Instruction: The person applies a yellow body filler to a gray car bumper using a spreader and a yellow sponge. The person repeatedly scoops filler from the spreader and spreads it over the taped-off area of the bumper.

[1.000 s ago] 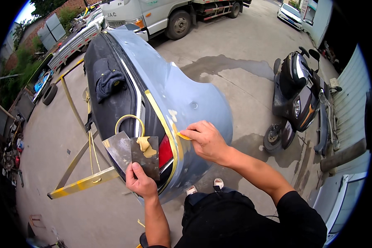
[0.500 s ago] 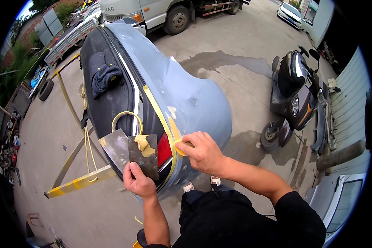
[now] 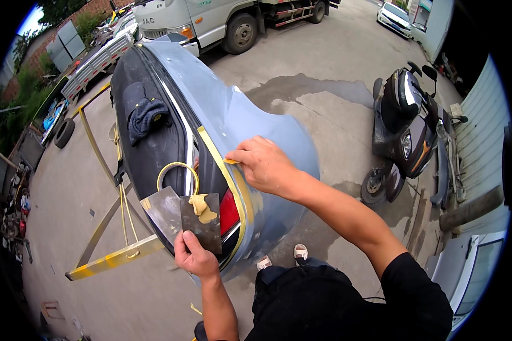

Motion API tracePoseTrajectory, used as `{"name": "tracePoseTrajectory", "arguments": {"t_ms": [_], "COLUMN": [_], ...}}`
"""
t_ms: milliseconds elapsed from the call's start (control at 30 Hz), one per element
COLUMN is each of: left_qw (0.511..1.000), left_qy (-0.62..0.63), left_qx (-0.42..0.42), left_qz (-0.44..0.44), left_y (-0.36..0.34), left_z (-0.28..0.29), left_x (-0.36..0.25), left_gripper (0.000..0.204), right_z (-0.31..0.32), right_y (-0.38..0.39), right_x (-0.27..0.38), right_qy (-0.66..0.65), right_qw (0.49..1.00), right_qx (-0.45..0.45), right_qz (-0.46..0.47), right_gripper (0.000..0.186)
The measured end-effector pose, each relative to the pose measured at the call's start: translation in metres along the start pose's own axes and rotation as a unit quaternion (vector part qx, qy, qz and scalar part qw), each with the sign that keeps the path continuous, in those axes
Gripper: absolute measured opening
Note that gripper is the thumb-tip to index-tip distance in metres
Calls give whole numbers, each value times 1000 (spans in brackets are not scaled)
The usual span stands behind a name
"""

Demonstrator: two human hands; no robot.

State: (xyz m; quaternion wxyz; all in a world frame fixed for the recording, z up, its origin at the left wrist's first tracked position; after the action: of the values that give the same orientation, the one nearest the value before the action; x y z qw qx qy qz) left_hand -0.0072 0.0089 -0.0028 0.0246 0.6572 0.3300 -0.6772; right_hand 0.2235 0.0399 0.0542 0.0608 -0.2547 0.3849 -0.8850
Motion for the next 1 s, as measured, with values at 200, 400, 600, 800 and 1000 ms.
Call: {"name": "tracePoseTrajectory", "arguments": {"t_ms": [200, 400, 600, 800, 1000], "left_qw": [1000, 999, 1000, 1000, 1000], "left_qy": [20, 29, 29, 22, 18], "left_qx": [-4, -14, -8, 0, 8], "left_qz": [-4, 9, 8, 10, 8], "left_y": [1, 2, 2, 1, 1], "left_z": [-2, -2, -2, -3, 0], "left_x": [0, 2, 1, -1, 7], "left_gripper": [23, 23, 23, 23, 22], "right_z": [3, 15, 15, 17, 29], "right_y": [19, 55, 94, 122, 68], "right_x": [13, 33, 50, 65, 40], "right_qy": [12, 13, 38, 45, 4], "right_qw": [1000, 1000, 999, 999, 999], "right_qx": [22, 16, -13, -14, -41], "right_qz": [-8, 3, 20, 26, -25], "right_gripper": [30, 33, 38, 36, 34]}}
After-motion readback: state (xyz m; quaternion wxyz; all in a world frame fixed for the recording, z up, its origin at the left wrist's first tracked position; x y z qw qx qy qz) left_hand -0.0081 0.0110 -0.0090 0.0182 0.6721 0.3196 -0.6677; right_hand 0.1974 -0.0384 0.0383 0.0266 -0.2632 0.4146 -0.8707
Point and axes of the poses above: each hand's wrist, its own y-axis away from the middle knuckle, its own z-axis out of the back of the hand, x = y × z, the point moved 1 cm from there along -y, towards the middle knuckle, and after that the axes turned 14 degrees about -x, right-handed, at the moved point
